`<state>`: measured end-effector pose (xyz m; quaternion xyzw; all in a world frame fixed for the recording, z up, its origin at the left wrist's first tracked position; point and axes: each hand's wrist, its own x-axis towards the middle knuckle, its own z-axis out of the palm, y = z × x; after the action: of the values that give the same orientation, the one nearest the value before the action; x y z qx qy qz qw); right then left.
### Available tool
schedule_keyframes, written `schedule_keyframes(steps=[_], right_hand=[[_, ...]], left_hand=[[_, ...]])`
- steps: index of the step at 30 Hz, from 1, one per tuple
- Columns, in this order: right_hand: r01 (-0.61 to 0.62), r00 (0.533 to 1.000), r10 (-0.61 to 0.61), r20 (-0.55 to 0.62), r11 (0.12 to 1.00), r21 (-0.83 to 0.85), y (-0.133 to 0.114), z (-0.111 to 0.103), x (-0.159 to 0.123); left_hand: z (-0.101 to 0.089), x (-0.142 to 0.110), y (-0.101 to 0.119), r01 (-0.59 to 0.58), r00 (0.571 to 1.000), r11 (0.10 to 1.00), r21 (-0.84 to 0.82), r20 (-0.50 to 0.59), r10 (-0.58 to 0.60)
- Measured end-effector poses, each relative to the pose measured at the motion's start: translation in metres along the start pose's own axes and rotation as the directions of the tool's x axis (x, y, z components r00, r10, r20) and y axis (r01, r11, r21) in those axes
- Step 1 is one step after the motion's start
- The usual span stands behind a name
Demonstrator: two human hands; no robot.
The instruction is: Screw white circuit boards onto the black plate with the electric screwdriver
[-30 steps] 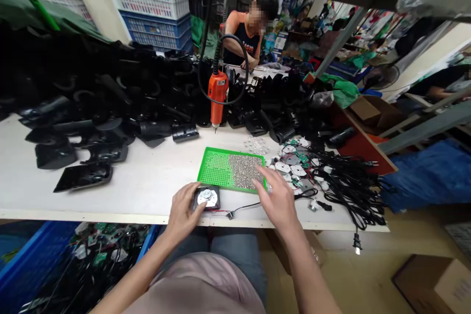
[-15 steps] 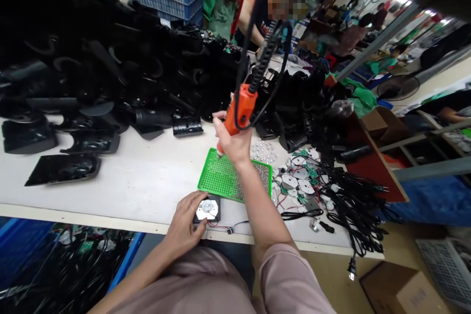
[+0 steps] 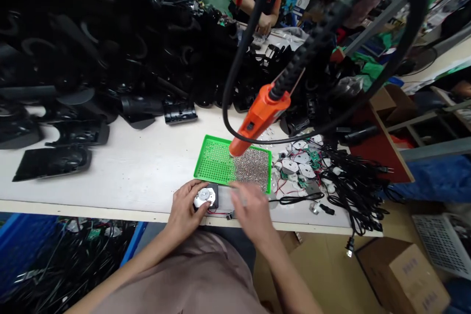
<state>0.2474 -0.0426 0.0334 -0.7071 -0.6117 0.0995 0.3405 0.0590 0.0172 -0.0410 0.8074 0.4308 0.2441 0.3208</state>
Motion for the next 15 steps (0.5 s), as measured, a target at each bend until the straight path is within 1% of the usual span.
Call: schedule_keyframes(steps=[1,2,3,4,5,6,7,9,10,12,13,15], right_hand=[[0.016,0.996,-0.014,0.092,1.0,-0.021,-0.001,0.01,-0.015],[0.018,0.988,-0.012,0.157,0.999,-0.039,-0.002,0.019,-0.026],[0.008,0.983,0.002,0.183,0.999,-0.054,-0.003,0.027,-0.034],[-0.015,0.985,0.025,0.169,0.998,-0.063,-0.002,0.032,-0.038],[-0.042,0.991,0.049,0.126,0.997,-0.06,-0.001,0.034,-0.037],[-0.069,0.996,0.071,0.054,0.997,-0.045,0.001,0.033,-0.031],[-0.085,0.996,0.085,-0.035,0.996,-0.014,0.003,0.03,-0.022],[-0.08,0.973,0.096,-0.212,0.993,0.082,0.004,0.019,0.009],[-0.047,0.962,0.083,-0.26,0.989,0.142,0.003,0.014,0.028],[0.026,0.961,0.045,-0.273,0.968,0.251,-0.004,0.01,0.072],[0.058,0.961,0.026,-0.274,0.953,0.296,-0.008,0.012,0.094],[0.115,0.96,-0.007,-0.28,0.921,0.372,-0.019,0.027,0.134]], left_hand=[[-0.001,0.0,0.0,0.001,1.0,1.0,-0.003,0.007,-0.001],[-0.002,0.0,0.0,-0.002,1.0,1.0,-0.008,0.017,0.002],[-0.003,0.0,0.0,-0.009,1.0,1.0,-0.014,0.026,0.009],[-0.005,0.0,0.0,-0.021,0.999,1.0,-0.019,0.033,0.022],[-0.007,0.0,0.0,-0.04,0.999,0.999,-0.02,0.036,0.041],[-0.009,-0.001,0.0,-0.062,0.998,0.998,-0.016,0.032,0.063],[-0.01,-0.001,0.0,-0.085,0.996,0.996,-0.004,0.019,0.085],[-0.01,-0.001,0.0,-0.114,0.993,0.993,0.029,-0.017,0.115],[-0.009,-0.002,0.0,-0.118,0.992,0.992,0.044,-0.036,0.12],[-0.006,-0.002,-0.002,-0.111,0.991,0.992,0.062,-0.063,0.115],[-0.003,-0.002,-0.004,-0.107,0.991,0.992,0.066,-0.072,0.111],[0.001,-0.001,-0.009,-0.101,0.991,0.992,0.07,-0.085,0.107]])
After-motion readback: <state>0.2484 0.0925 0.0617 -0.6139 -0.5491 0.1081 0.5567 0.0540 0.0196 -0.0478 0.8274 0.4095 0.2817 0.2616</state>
